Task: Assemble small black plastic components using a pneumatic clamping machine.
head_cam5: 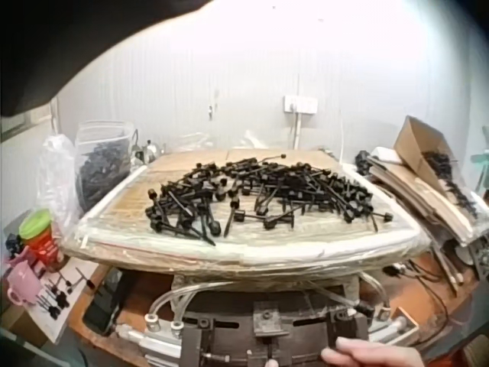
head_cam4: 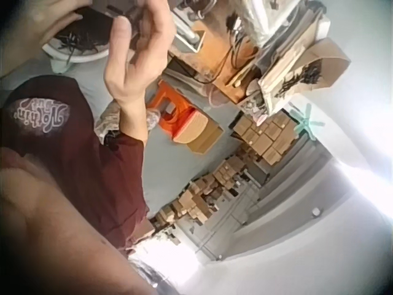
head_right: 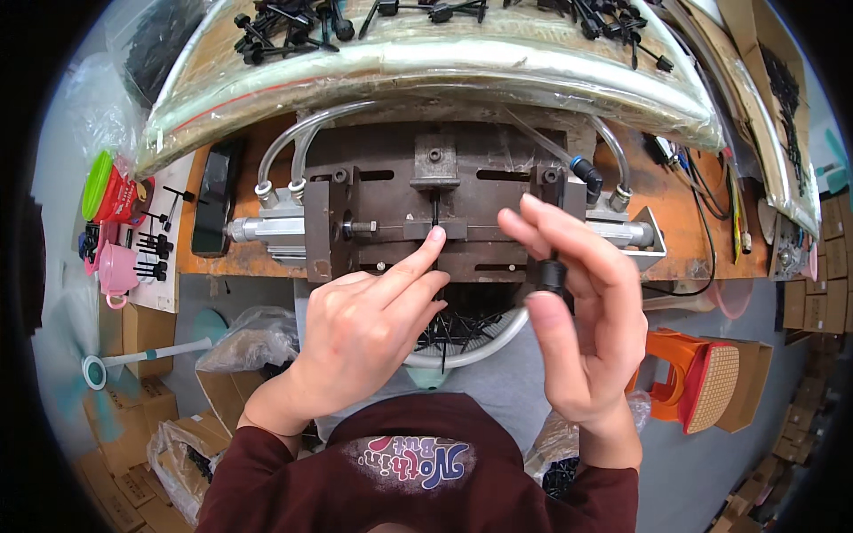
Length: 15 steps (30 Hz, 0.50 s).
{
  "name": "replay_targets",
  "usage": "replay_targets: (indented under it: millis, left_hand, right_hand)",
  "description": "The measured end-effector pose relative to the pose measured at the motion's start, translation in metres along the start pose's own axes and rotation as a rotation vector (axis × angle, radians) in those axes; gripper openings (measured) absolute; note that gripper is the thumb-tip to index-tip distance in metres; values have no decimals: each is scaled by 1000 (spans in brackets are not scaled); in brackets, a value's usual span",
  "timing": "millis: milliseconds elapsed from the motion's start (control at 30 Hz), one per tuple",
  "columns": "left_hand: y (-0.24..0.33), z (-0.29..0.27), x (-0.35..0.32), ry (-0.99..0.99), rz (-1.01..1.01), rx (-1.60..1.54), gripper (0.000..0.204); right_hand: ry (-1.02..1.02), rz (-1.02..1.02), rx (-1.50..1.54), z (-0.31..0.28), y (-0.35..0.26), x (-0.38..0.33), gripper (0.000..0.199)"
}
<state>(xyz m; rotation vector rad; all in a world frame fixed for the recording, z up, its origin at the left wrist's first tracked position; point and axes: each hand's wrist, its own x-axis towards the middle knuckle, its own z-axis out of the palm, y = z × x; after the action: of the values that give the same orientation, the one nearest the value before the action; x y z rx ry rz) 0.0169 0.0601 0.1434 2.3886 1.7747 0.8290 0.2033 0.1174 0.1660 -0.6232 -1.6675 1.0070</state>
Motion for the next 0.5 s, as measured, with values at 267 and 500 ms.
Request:
replay_targets:
  millis: [267,500]
  left_hand:
    - [-33,-52,95,451,207,37,18]
    - [-83,-41,184,294,61,202,27]
  right_hand:
    - [-258,-145,-639,-1,8,-12,30]
    - [-392,-265,-782,25,23,-13,22]
